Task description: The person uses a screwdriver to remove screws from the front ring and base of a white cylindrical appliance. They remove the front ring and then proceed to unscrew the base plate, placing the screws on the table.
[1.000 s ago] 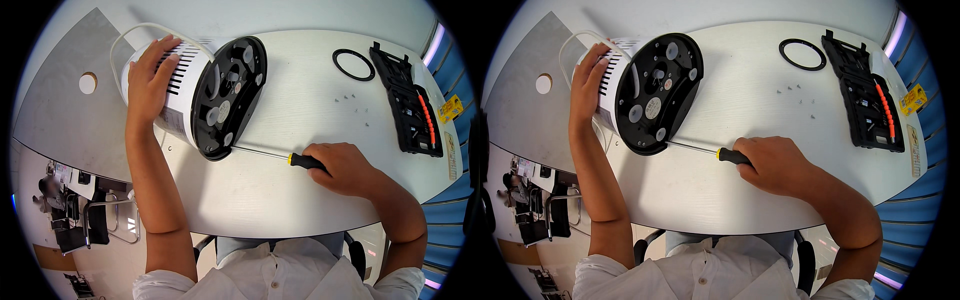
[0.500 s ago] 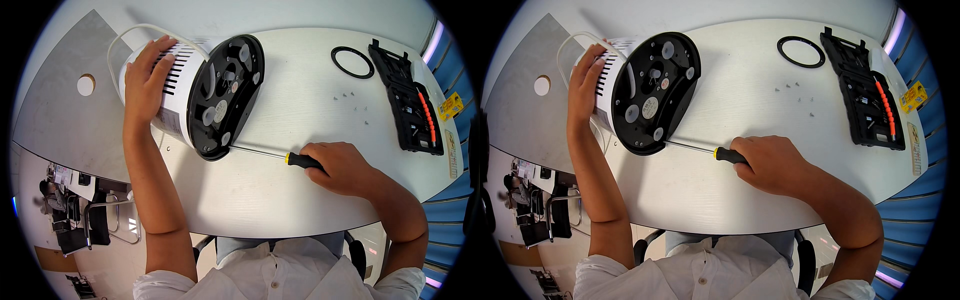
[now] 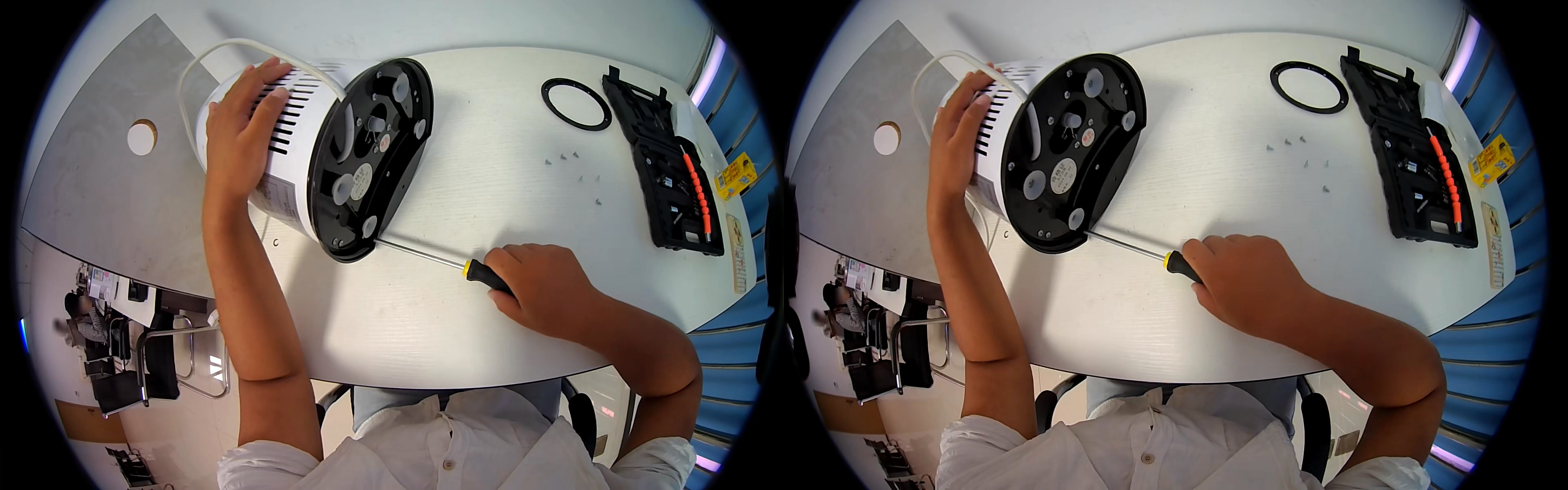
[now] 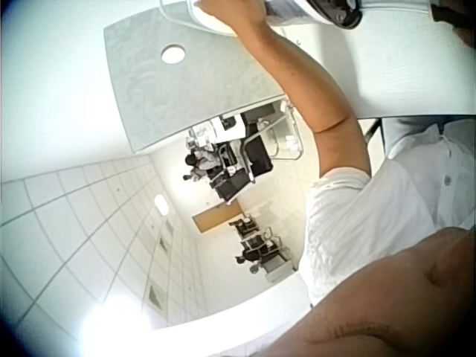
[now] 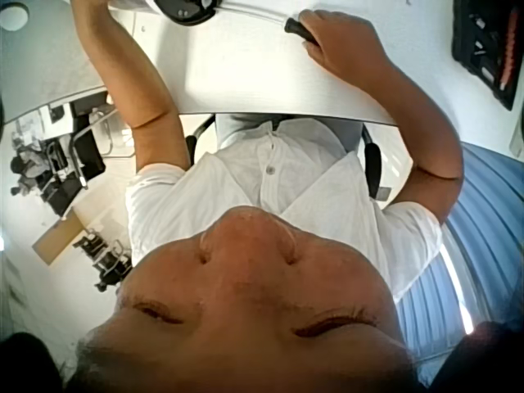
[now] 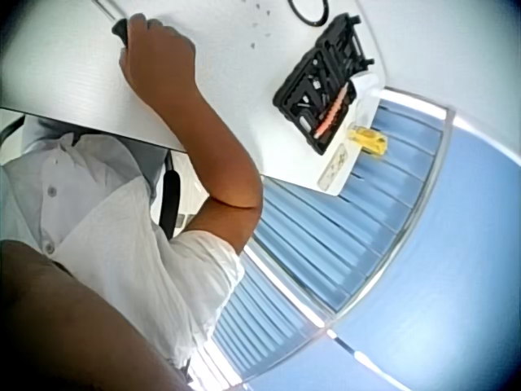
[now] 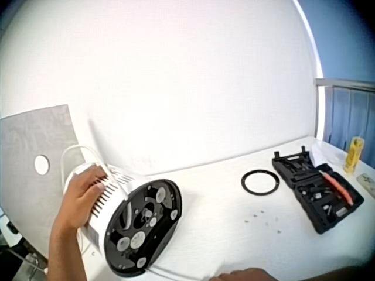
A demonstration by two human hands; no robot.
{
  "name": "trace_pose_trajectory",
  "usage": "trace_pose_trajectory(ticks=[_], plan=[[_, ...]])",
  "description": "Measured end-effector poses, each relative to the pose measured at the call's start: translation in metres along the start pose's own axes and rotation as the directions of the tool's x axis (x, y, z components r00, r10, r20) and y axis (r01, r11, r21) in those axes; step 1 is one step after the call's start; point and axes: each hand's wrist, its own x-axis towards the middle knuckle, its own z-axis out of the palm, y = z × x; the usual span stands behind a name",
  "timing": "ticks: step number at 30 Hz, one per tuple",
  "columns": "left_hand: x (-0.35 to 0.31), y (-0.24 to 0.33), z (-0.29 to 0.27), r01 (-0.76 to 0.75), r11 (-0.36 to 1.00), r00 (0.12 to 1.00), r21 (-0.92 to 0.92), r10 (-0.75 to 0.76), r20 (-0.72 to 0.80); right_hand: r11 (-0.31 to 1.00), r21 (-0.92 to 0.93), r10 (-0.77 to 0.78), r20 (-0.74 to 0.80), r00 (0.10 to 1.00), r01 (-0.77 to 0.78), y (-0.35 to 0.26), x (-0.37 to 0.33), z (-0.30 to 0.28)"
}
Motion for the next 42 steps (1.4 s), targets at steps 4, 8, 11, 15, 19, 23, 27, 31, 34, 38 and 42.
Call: trace_pose_trajectory(ticks=[4,8,11,15,19,23,27,31,34,38,42], plan=[[0.002,0.003,0.003,0.059,0.998,0.998,-0.009,-0.059,0.0,0.998,-0.032,-0.064,-0.054,0.996,0.063,-0.001,-0.002,0.008],[0.009,0.01,0.006,0.074,0.996,0.997,0.047,-0.074,-0.001,0.995,-0.048,-0.088,-0.09,0.992,0.083,0.003,0.0,0.007],[0.016,0.014,0.009,0.113,0.991,0.994,0.074,-0.113,-0.003,0.978,-0.097,-0.205,-0.24,0.949,0.186,0.006,0.001,0.004],[0.024,0.019,0.017,0.143,0.983,0.99,0.115,-0.143,-0.009,0.988,-0.078,-0.15,-0.215,0.965,0.136,0.007,0.0,0.0],[0.022,0.023,0.018,0.178,0.977,0.984,0.121,-0.177,-0.022,0.994,-0.044,-0.105,-0.141,0.984,0.1,0.015,0.003,-0.008],[0.016,0.021,0.02,0.143,0.977,0.989,0.159,-0.134,-0.068,1.0,-0.021,-0.022,-0.1,0.995,0.02,0.018,0.006,-0.009],[0.015,0.024,0.017,0.17,0.974,0.985,0.153,-0.165,-0.043,1.0,-0.014,-0.004,-0.158,0.987,0.002,0.019,0.005,-0.006],[0.015,0.014,0.02,0.127,0.969,0.99,0.21,-0.112,-0.083,0.998,-0.064,0.0,-0.175,0.984,-0.012,0.018,0.006,-0.002],[0.015,0.014,0.019,0.113,0.966,0.992,0.232,-0.098,-0.074,0.997,-0.078,0.008,-0.169,0.986,-0.021,0.018,0.007,0.0],[0.014,0.011,0.017,0.095,0.958,0.994,0.271,-0.076,-0.082,0.997,-0.074,0.01,-0.167,0.986,-0.023,0.017,0.007,0.001],[0.012,0.016,0.004,0.058,0.942,0.998,0.332,-0.056,-0.015,0.999,-0.002,0.048,-0.24,0.97,-0.05,0.017,0.004,0.004]])
